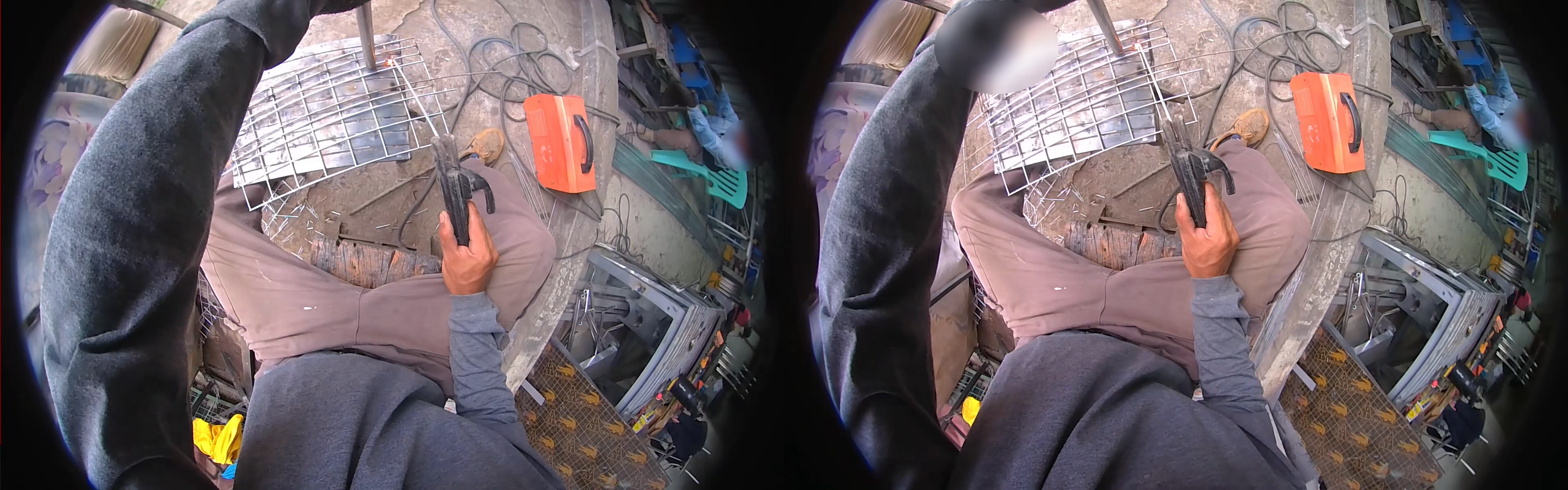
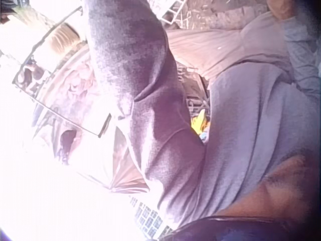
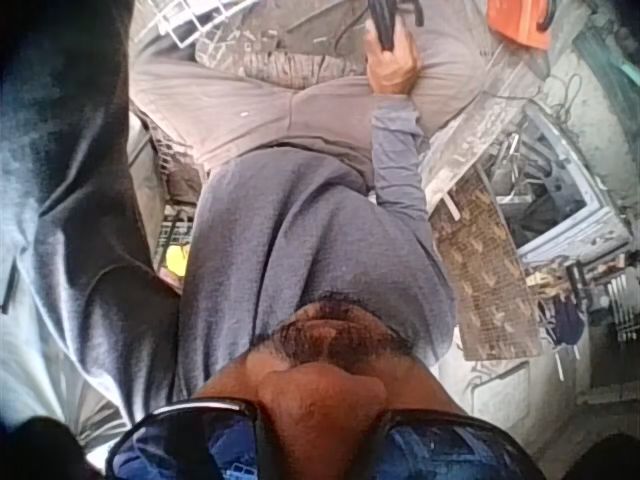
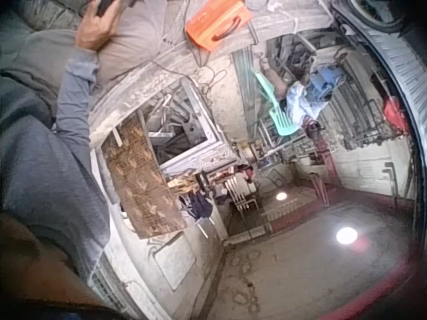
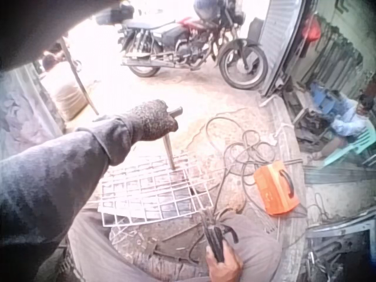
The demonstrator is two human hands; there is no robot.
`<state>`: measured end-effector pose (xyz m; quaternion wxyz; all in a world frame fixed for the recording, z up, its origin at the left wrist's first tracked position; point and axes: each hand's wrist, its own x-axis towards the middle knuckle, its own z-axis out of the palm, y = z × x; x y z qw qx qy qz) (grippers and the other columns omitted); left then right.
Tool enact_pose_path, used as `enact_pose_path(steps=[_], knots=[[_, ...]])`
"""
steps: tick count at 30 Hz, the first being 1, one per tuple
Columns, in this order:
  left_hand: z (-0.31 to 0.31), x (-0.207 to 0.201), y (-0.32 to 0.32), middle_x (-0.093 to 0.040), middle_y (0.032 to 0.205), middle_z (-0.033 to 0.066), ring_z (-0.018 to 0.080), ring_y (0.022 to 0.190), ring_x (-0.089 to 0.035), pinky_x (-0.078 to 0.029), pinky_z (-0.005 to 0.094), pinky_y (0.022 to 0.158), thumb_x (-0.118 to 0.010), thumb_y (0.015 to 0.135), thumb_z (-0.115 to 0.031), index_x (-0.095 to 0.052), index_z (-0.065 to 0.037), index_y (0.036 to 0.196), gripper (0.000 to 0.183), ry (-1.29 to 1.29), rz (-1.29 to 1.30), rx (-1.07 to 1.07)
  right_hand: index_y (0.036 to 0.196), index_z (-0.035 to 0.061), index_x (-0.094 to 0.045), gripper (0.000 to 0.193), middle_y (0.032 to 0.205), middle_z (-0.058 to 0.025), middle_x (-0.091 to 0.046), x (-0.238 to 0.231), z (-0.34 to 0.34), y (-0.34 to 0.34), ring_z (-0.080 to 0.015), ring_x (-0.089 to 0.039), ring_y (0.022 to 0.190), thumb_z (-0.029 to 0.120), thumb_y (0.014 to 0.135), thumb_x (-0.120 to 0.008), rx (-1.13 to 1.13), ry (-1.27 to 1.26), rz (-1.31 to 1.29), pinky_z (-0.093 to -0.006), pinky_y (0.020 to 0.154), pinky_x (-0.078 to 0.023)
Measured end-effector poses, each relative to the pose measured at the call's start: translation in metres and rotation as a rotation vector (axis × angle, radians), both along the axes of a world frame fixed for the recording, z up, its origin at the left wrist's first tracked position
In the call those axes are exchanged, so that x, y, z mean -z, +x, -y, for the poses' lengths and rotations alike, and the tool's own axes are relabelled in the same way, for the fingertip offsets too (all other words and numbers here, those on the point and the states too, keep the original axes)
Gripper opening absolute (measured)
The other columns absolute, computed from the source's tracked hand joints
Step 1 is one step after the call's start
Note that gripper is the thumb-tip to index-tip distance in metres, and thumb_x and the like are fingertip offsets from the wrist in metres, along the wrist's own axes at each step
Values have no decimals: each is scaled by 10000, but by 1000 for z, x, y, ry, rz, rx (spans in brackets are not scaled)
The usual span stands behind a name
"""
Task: Welding metal rods onto a metal grid frame.
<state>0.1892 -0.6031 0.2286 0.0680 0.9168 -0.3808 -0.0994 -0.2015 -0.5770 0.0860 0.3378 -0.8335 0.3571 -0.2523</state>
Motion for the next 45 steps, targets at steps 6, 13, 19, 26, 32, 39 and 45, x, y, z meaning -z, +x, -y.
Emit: enact_pose_path(steps=[6,13,19,26,32,39,45], knots=[[-3,-7,-5,-703,1021,304,437,992,-685,-543,478,879,-696,779,-382,-738,43,1004,483,-19,-19,38,1195,-59,-639,412,994,-224,-704,-1,1,-1,-379,-702,861,149,870,-785,-5,12,-14,-424,752,-555],[1,1,0,-702,1008,303,441,982,-684,-542,484,875,-690,786,-392,-740,34,987,474,8,16,26,1196,-69,-635,412,1002,-228,-707,-2,1,1,-380,-705,872,143,874,-779,-16,30,-24,-423,760,-558],[2,18,14,-703,1010,298,441,973,-685,-542,491,864,-669,808,-388,-745,12,997,449,78,135,159,1202,-67,-637,416,1013,-231,-707,0,1,-1,-381,-708,877,143,871,-777,-21,14,-22,-425,767,-562],[3,0,-10,-706,1021,299,441,975,-689,-546,483,865,-667,792,-378,-743,20,1017,463,-49,-12,59,1205,-56,-640,421,973,-211,-703,1,3,-5,-363,-700,829,152,869,-784,15,-2,-11,-422,728,-550],[-4,-7,-6,-703,1020,306,437,987,-687,-545,476,879,-672,764,-376,-741,34,998,477,-22,-26,6,1200,-42,-644,414,949,-198,-702,-1,0,1,-358,-694,815,162,871,-790,13,-29,9,-415,715,-547],[1,1,-1,-706,1003,296,435,974,-687,-543,483,870,-679,787,-388,-743,28,992,469,10,22,21,1203,-45,-642,418,979,-212,-706,1,1,0,-371,-697,842,160,870,-789,3,-4,11,-419,739,-552],[0,3,0,-706,1018,293,435,985,-685,-542,483,875,-679,789,-389,-740,27,1003,472,2,42,26,1196,-57,-645,419,991,-219,-708,-2,1,0,-376,-699,854,167,872,-788,21,22,-11,-419,751,-554]])
